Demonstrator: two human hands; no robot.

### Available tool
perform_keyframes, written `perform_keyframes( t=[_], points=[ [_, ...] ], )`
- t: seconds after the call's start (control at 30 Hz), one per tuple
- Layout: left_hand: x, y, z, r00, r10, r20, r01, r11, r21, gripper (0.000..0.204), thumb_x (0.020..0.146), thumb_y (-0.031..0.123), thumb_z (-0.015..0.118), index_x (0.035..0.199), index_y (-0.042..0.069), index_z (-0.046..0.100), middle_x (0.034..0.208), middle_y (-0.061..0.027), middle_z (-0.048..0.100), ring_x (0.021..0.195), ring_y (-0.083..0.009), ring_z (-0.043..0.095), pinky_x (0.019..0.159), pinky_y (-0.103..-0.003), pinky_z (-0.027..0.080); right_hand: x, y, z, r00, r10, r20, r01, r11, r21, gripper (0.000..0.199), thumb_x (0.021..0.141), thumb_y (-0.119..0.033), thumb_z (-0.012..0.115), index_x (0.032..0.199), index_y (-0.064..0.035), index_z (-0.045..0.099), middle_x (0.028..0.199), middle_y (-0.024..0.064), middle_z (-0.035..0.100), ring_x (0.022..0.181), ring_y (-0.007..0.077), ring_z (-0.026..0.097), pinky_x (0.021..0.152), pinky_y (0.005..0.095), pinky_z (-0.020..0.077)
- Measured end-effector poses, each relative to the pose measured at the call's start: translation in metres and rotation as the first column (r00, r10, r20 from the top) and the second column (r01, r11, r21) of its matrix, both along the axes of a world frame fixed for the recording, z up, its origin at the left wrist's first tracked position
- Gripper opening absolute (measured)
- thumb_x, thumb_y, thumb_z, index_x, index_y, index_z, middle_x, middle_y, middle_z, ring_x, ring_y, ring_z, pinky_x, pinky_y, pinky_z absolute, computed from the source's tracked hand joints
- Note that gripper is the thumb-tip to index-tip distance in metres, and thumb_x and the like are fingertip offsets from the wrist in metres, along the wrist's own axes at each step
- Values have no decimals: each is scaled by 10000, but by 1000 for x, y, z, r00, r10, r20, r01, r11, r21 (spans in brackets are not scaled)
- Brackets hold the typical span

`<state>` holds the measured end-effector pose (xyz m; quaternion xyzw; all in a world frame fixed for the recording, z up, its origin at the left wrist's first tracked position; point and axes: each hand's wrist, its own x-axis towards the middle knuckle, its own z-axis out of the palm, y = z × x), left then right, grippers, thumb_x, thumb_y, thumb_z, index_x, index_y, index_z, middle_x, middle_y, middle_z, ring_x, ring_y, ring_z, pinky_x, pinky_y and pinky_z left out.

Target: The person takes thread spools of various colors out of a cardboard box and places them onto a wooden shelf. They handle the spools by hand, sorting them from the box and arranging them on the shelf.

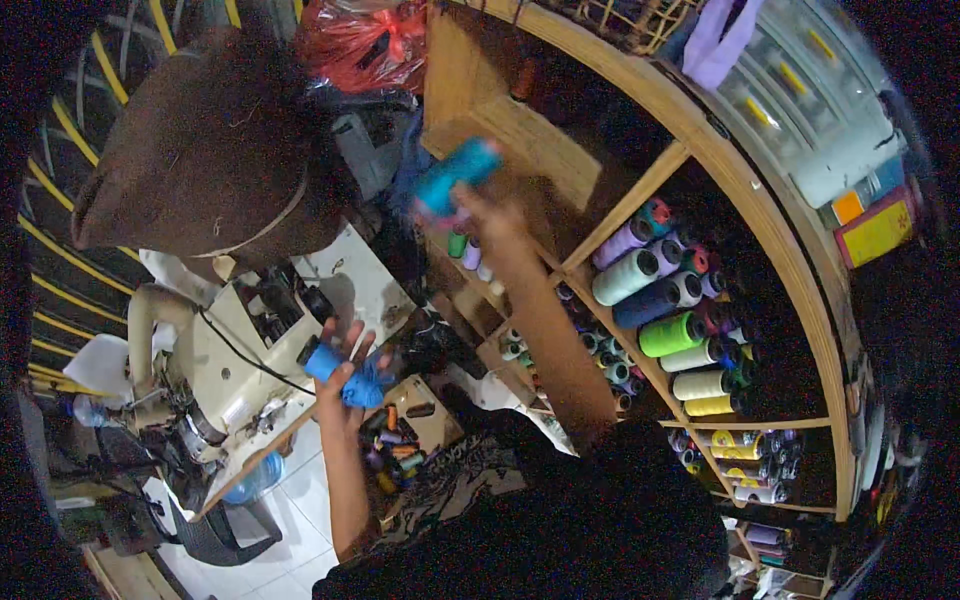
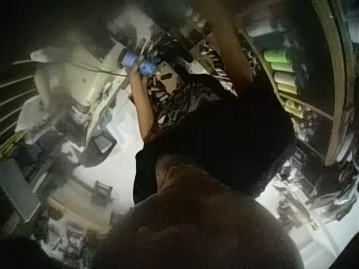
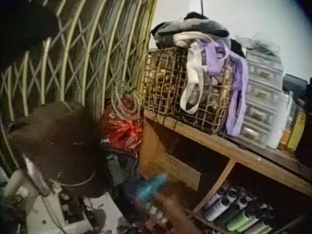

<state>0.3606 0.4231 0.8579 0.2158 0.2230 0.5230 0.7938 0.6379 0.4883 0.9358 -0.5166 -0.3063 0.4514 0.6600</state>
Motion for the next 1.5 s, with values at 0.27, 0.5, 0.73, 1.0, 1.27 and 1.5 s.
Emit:
perform_keyframes(
  t=[0.27,0.5,0.73,1.0,1.27,1.5],
  points=[
    [-17,-30,-26,992,84,-95,-96,988,-118,831,667,94,709,1355,87,243,1203,-207,483,1070,-339,518,767,-463,516,177,106,-14,313,-440,841,891,442,-100,358,822,-261,588,978,59,616,966,238,624,929,412,581,856,432,430],
    [-46,-40,-36,970,150,-191,-178,974,-142,818,682,76,709,1352,57,240,1069,-168,548,920,-293,564,701,-443,515,281,179,-111,-172,-196,965,898,372,235,250,734,-251,614,782,-10,658,872,171,653,809,345,622,701,410,498],
    [-53,-23,-40,896,201,-395,-262,959,-105,678,703,61,687,1280,-2,336,781,-102,556,615,-194,575,567,-342,525,263,176,-120,-202,-553,808,865,287,412,257,729,-263,603,722,-11,658,786,139,658,670,308,627,609,388,493],
    [-33,-6,-26,898,30,-440,-85,991,-106,536,729,14,645,1206,-3,400,701,-96,539,591,-214,584,500,-334,513,260,142,-88,65,-662,747,921,327,210,269,785,-201,588,672,41,624,730,194,637,691,320,628,633,390,486],
    [-13,-6,-2,908,13,-419,-49,996,-75,508,719,56,701,1166,4,466,746,-97,561,613,-208,585,544,-356,512,261,134,-75,-2,-428,904,905,383,183,333,777,-269,613,683,50,634,745,195,639,662,273,617,630,369,490],
    [30,56,32,998,-64,11,64,998,-25,460,852,325,583,1187,49,431,1031,-158,579,946,-245,571,777,-397,488,13,14,31,813,412,411,-367,911,-187,437,791,-230,674,1136,8,548,997,84,612,873,167,590,779,317,460]
  ],
)
